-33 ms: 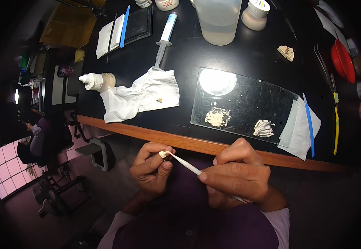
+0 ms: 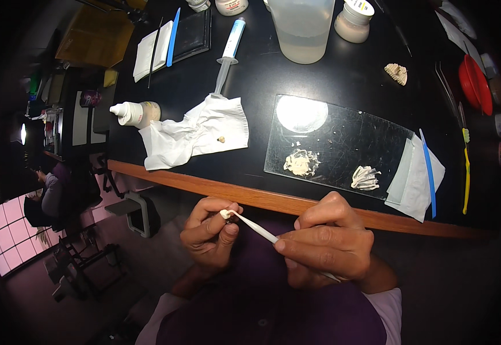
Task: The person mixes a dental cement material on a glass plate using a blue tool, then applies the mixture to the interior of a dental crown held with tweezers.
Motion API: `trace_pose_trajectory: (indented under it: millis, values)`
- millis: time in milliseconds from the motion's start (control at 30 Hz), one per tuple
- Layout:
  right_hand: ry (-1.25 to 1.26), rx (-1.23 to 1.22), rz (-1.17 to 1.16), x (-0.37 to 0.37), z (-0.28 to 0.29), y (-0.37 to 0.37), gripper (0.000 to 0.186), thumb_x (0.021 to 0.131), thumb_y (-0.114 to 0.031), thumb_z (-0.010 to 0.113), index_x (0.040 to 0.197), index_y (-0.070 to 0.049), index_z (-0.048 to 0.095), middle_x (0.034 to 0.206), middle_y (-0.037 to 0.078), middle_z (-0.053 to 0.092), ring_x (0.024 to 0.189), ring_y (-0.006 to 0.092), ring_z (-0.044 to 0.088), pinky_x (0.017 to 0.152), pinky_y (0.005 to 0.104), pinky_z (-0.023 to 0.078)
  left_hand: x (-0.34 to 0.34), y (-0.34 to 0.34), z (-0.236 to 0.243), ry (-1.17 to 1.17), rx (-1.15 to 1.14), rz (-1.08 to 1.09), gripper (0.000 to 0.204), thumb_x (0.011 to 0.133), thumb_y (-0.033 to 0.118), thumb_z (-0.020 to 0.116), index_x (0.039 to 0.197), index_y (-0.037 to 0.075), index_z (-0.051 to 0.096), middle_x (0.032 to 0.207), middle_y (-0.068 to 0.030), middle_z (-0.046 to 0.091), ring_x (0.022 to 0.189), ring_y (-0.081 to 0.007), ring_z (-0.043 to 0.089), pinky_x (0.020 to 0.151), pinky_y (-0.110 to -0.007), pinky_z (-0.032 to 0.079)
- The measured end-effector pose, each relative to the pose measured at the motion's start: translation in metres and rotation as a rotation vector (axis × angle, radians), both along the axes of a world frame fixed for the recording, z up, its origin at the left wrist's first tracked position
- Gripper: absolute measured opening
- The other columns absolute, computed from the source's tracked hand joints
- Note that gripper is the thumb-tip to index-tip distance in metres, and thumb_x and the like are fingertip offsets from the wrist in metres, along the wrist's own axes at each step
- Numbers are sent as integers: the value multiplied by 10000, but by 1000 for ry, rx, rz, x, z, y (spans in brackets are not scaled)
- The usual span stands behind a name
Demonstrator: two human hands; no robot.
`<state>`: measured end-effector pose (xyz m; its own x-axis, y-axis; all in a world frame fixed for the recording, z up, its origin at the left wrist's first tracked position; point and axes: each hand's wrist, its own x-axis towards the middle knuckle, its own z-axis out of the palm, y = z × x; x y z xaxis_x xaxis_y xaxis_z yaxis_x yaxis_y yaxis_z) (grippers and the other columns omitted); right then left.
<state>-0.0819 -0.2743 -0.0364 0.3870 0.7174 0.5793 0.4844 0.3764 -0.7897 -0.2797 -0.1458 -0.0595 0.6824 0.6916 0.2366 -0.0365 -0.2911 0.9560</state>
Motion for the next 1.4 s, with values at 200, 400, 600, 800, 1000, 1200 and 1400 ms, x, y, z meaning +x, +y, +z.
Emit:
trace_pose_trajectory:
  millis: [200,400,600,800,1000,1200,1400]
  values:
    - [-47,7,-1,-2,-2,1,256,770,31,753,971,-106,830,817,-13,774,782,137,624,590,295,430,1,-2,0,-5,2,6,231,989,48,781,1199,-46,782,1102,-177,716,969,-245,723,854,-332,590]
    - [-58,2,-22,-3,-4,0,278,742,30,756,964,-117,837,805,-25,770,771,136,627,580,296,418,1,-2,0,-9,-5,11,228,986,45,782,1198,-40,783,1107,-180,712,986,-251,721,863,-341,592]
    - [-66,18,-35,-5,-4,4,285,737,35,753,964,-116,838,797,-25,768,766,137,630,574,295,410,1,-1,-1,-31,-15,-1,208,973,-2,781,1175,-48,786,1125,-190,704,1002,-249,726,882,-335,603]
    - [-66,16,-46,-4,-5,4,291,734,31,768,978,-111,838,797,-26,768,768,137,633,574,293,408,0,-1,-1,-12,0,6,200,988,50,783,1178,-16,779,1124,-187,716,985,-254,715,848,-346,587]
    - [-80,3,-36,-3,-5,3,276,738,18,773,973,-110,840,798,-26,766,768,135,635,573,292,403,0,-2,-2,-16,-12,13,195,988,47,782,1174,-12,778,1131,-193,717,992,-256,719,861,-348,592]
    - [-79,10,-42,-5,-4,4,263,745,11,782,968,-115,842,802,-27,769,763,133,635,574,295,397,0,-2,-3,-13,-8,11,194,987,48,785,1170,-13,776,1130,-198,718,987,-260,721,878,-357,597]
    - [-59,2,-43,-5,-3,3,263,755,19,772,972,-113,842,801,-26,771,759,133,633,576,298,400,1,-2,-2,-62,-35,1,188,961,-42,777,1147,-67,792,1139,-195,699,1024,-248,742,911,-328,616]
